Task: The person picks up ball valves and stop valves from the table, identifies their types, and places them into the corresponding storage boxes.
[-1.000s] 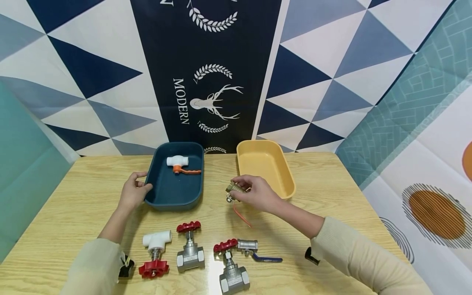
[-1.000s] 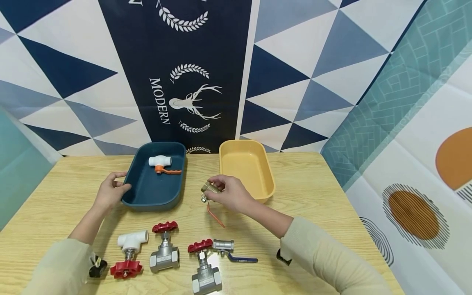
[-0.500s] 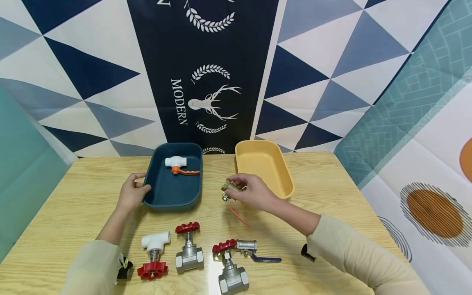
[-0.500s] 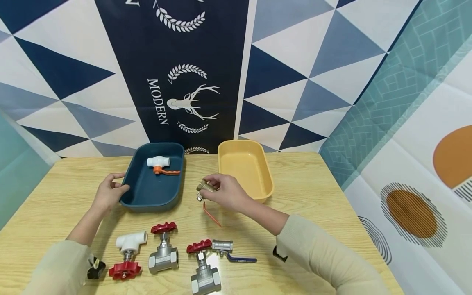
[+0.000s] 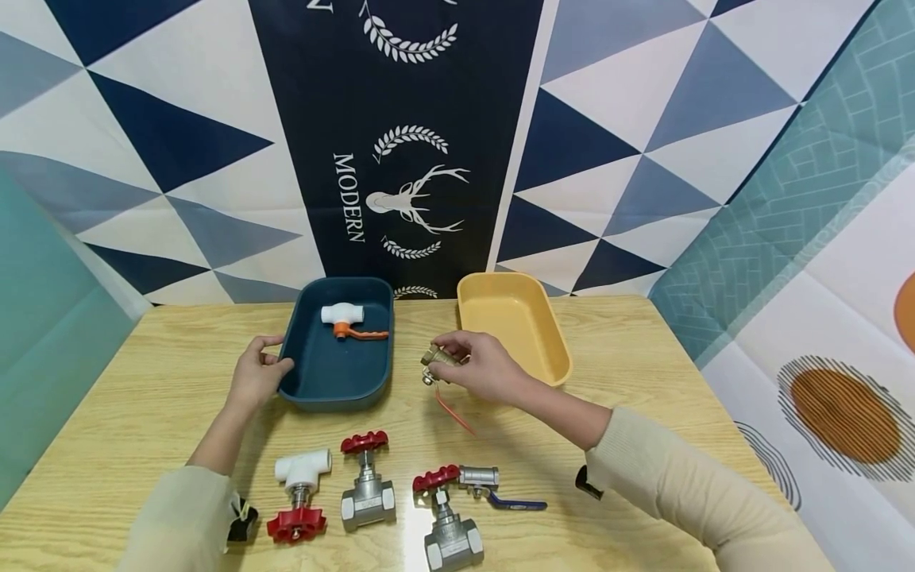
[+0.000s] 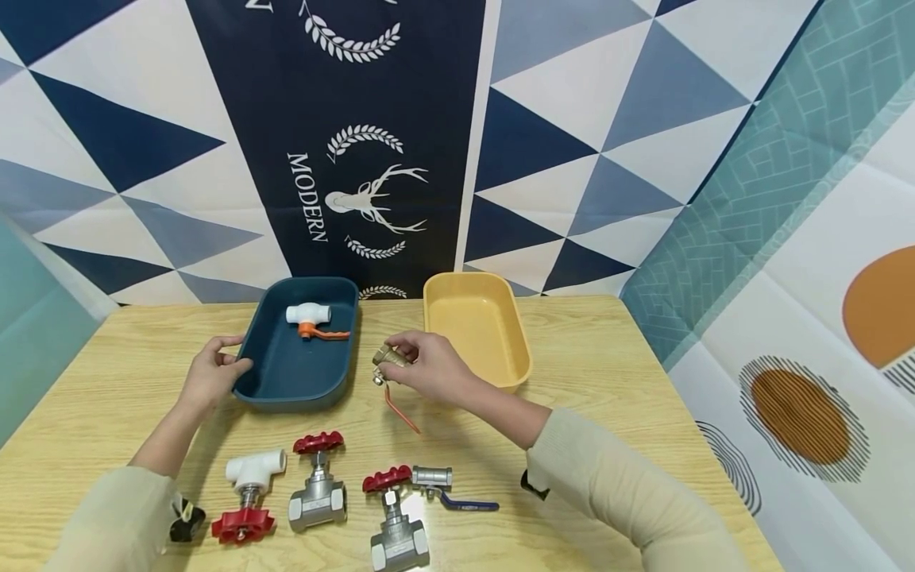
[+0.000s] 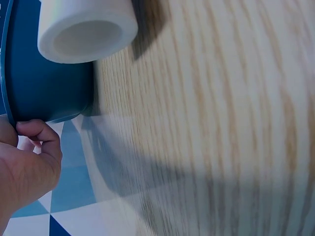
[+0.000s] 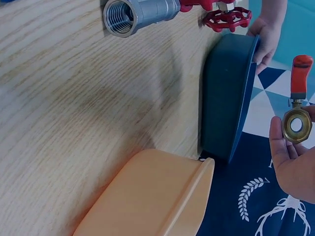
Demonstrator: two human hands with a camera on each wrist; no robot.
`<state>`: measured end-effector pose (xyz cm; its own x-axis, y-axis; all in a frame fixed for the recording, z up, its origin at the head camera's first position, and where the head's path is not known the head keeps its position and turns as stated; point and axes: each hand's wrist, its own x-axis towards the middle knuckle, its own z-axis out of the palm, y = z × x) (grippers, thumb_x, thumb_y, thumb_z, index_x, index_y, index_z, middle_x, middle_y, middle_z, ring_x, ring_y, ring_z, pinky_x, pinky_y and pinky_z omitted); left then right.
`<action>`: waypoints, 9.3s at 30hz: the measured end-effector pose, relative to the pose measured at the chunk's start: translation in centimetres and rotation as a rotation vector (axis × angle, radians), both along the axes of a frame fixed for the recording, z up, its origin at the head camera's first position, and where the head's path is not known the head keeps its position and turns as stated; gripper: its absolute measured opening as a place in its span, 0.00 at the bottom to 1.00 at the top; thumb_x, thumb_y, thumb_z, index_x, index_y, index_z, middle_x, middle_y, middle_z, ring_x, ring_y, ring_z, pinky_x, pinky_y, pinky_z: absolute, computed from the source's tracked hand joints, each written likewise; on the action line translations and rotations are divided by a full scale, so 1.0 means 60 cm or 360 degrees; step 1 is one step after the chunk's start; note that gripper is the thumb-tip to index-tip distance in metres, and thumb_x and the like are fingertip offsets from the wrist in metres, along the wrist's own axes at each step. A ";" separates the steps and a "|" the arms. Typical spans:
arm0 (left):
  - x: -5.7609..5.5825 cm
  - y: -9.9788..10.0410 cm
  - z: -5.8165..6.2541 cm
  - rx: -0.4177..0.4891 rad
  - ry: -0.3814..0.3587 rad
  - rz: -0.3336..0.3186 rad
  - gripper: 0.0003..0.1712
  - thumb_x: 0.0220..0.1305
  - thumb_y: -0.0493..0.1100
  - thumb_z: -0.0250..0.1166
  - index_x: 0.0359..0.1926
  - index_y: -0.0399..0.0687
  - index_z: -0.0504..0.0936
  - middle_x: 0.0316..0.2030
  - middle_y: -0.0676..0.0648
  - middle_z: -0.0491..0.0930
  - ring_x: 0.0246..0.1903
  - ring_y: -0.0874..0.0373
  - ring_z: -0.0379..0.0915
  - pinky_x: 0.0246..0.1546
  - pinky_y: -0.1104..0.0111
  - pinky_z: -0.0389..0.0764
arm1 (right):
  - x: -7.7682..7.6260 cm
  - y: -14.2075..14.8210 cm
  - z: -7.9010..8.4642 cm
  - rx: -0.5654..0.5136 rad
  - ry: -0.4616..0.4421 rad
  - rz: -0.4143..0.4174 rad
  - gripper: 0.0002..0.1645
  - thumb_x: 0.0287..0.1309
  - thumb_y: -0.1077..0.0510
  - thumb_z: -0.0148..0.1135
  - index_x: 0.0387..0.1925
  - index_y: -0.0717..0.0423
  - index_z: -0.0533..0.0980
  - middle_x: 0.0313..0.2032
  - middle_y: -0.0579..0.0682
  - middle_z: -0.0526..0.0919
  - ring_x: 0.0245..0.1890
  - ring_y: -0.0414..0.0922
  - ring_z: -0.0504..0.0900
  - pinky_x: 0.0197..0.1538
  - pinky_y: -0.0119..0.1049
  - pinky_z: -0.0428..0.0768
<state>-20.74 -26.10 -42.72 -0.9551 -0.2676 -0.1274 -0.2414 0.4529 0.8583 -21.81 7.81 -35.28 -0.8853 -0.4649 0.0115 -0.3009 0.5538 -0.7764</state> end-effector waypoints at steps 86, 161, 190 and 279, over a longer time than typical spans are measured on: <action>0.003 0.002 -0.002 -0.0034 0.0031 -0.0007 0.27 0.63 0.37 0.54 0.63 0.37 0.63 0.29 0.48 0.64 0.28 0.59 0.62 0.24 0.72 0.69 | -0.046 -0.084 0.024 0.0030 0.0111 0.0034 0.26 0.55 0.51 0.64 0.55 0.55 0.75 0.43 0.49 0.80 0.40 0.42 0.77 0.37 0.27 0.76; 0.000 0.002 -0.004 0.0124 -0.0004 0.0021 0.27 0.64 0.36 0.53 0.64 0.40 0.62 0.29 0.49 0.65 0.22 0.62 0.63 0.20 0.71 0.71 | -0.095 -0.163 0.010 0.0015 0.0070 -0.0020 0.24 0.55 0.50 0.63 0.52 0.56 0.76 0.45 0.52 0.80 0.42 0.44 0.78 0.39 0.28 0.77; 0.001 0.001 -0.003 0.0119 -0.0004 0.0020 0.27 0.64 0.36 0.54 0.64 0.41 0.63 0.28 0.49 0.64 0.20 0.62 0.61 0.19 0.71 0.68 | -0.106 -0.204 -0.011 0.0003 0.0035 -0.0100 0.24 0.55 0.50 0.63 0.52 0.56 0.76 0.44 0.52 0.80 0.42 0.44 0.77 0.40 0.31 0.77; -0.005 -0.004 -0.008 0.0146 0.0049 0.0052 0.26 0.62 0.35 0.56 0.62 0.40 0.65 0.26 0.50 0.66 0.19 0.61 0.61 0.17 0.71 0.67 | -0.130 -0.315 -0.101 0.0112 -0.0003 -0.0098 0.22 0.56 0.51 0.62 0.51 0.56 0.76 0.44 0.53 0.81 0.39 0.42 0.77 0.39 0.29 0.75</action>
